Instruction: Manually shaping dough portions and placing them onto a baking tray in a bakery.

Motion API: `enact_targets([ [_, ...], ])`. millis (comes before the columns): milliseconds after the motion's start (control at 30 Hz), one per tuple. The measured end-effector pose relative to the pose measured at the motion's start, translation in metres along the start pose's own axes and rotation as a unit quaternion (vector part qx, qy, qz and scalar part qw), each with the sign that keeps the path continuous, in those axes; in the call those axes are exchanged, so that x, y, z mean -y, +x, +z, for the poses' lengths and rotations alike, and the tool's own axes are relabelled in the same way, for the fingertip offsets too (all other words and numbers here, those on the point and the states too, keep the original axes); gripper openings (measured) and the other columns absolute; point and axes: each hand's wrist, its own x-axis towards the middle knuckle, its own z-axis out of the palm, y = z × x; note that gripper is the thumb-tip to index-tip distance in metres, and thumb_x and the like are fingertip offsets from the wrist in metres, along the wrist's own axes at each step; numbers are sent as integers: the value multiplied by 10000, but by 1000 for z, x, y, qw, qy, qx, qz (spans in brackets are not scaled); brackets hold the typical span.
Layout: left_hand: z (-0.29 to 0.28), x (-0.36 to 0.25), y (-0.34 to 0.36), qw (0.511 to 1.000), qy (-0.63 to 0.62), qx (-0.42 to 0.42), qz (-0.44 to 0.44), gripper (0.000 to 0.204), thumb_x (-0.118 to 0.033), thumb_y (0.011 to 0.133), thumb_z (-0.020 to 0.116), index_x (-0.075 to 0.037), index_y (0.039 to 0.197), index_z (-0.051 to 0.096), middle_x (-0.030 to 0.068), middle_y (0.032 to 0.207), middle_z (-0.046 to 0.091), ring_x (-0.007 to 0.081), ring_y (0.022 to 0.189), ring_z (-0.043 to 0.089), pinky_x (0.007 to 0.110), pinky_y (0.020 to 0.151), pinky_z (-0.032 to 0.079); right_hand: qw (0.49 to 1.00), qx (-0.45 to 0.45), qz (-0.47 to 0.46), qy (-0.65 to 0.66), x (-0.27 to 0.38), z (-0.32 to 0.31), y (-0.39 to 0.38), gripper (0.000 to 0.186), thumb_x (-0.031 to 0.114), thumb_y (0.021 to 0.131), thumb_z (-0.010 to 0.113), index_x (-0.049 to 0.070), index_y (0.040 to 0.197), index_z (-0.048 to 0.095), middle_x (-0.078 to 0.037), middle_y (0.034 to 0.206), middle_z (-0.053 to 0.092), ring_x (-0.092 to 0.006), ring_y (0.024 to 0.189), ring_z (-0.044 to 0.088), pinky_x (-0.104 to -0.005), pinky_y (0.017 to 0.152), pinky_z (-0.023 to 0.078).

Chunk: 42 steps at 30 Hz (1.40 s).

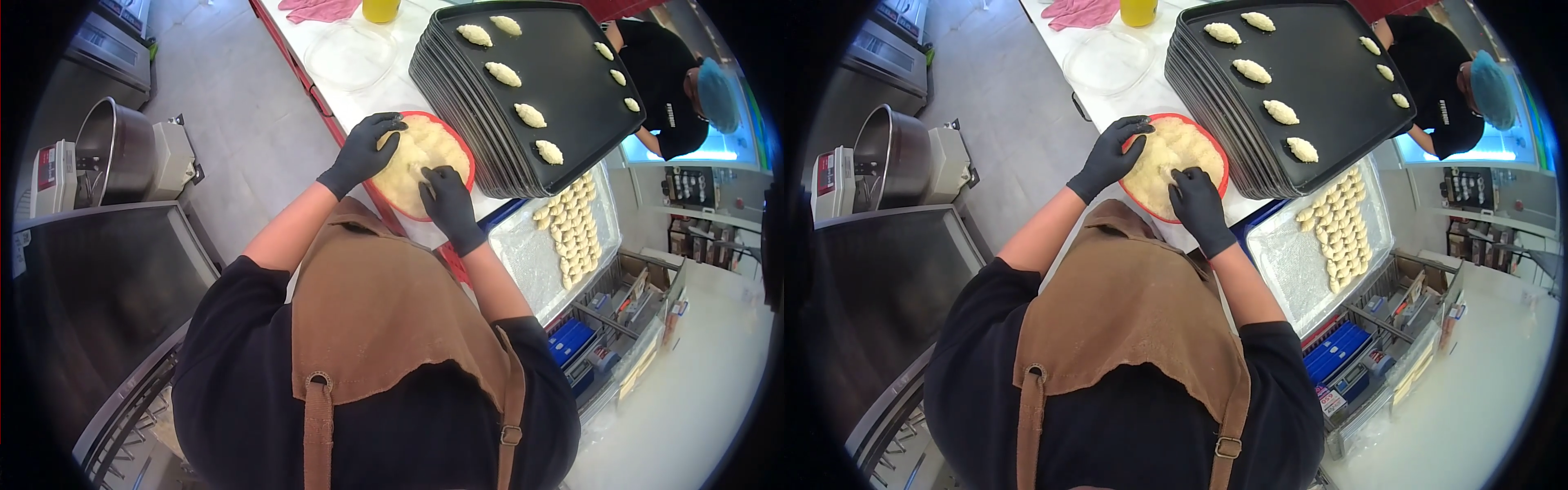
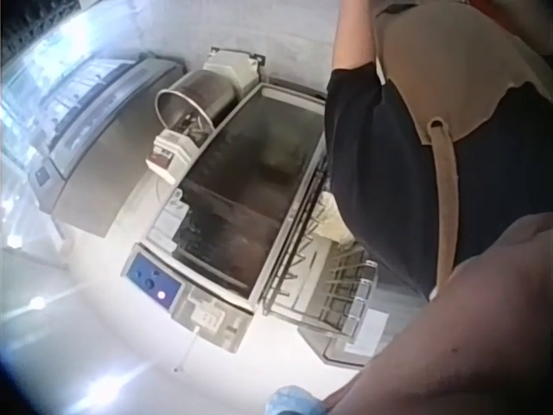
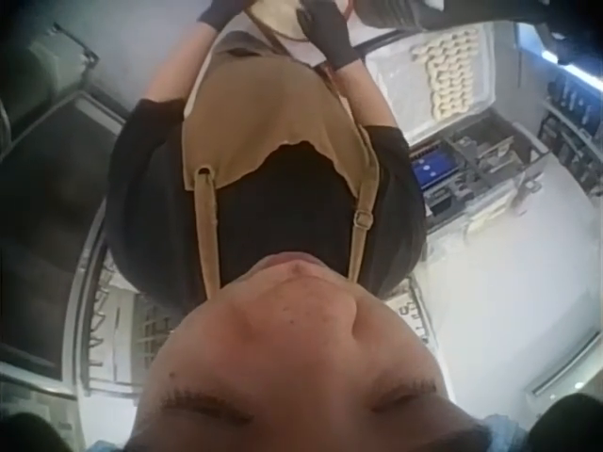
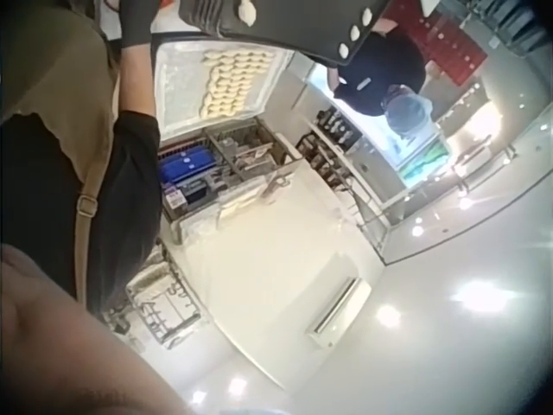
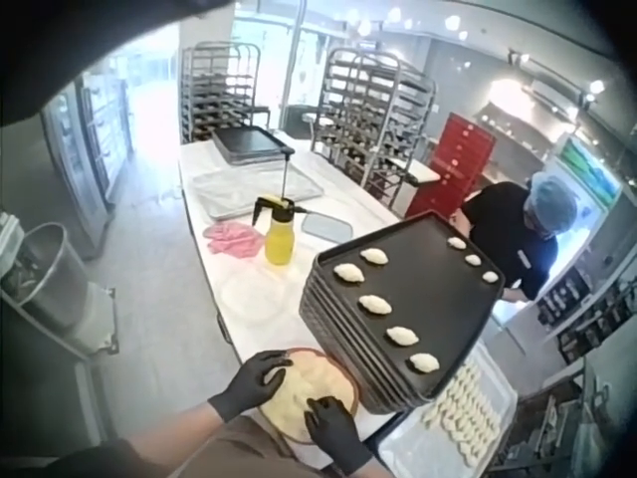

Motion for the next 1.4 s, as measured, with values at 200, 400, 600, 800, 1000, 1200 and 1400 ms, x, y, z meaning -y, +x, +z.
enact_targets([
  [200, 0, -3, -10, 1000, 14, 8, 26, 268, -48, 923, 657, -69, 1180, 731, 150, 1276, 680, 328, 1206, 630, 405, 1046, 498, 992, -110, -64, -6, -8, 18, 8, 300, 134, 871, 770, 24, 1139, 691, -153, 1036, 674, -329, 959, 676, -409, 828, 557],
  [400, -2, -13, -17, 988, 103, 74, 87, 456, -55, 897, 660, -103, 1351, 649, 164, 1379, 624, 350, 1282, 582, 447, 1096, 458, 951, -42, 173, 251, -25, 10, 29, 258, 188, 893, 755, 20, 1077, 689, -108, 975, 708, -267, 831, 699, -382, 760, 569],
  [600, 5, -40, -16, 951, 231, 125, 165, 642, -157, 899, 680, -151, 1516, 503, 147, 1548, 479, 345, 1405, 470, 499, 1175, 351, 724, 78, 355, 587, -40, -16, 33, 219, 226, 959, 693, 56, 1098, 691, -67, 902, 705, -188, 751, 682, -310, 667, 551],
  [800, -2, -42, -8, 956, 210, 136, 154, 669, -270, 902, 750, -144, 1514, 512, 126, 1499, 539, 320, 1369, 513, 479, 1160, 364, 621, 97, 403, 665, -36, -23, 29, 257, 290, 1009, 642, 67, 1125, 691, -51, 859, 695, -164, 718, 672, -280, 632, 537],
  [1000, 3, -41, -3, 964, 65, 255, 48, 544, -306, 864, 814, -97, 1341, 657, 129, 1210, 700, 294, 1134, 655, 419, 1022, 483, 709, 116, 336, 609, -25, -33, 29, 308, 334, 1011, 654, 57, 1141, 690, -60, 928, 728, -175, 783, 708, -304, 656, 540],
  [1200, 2, -42, -3, 980, -21, 199, 4, 404, -285, 845, 834, -77, 1178, 740, 140, 1050, 733, 300, 981, 695, 399, 902, 547, 950, 1, 182, 253, -32, -20, 23, 344, 267, 1006, 678, 10, 1235, 666, -53, 975, 736, -156, 831, 699, -285, 738, 539],
  [1400, -4, -38, -6, 976, 66, 204, 27, 400, -264, 836, 844, -74, 1172, 735, 131, 1142, 723, 299, 1065, 678, 412, 961, 525, 930, -18, 217, 295, -16, -36, 20, 368, 226, 975, 717, -1, 1258, 654, -56, 1043, 725, -173, 892, 702, -299, 771, 559],
])
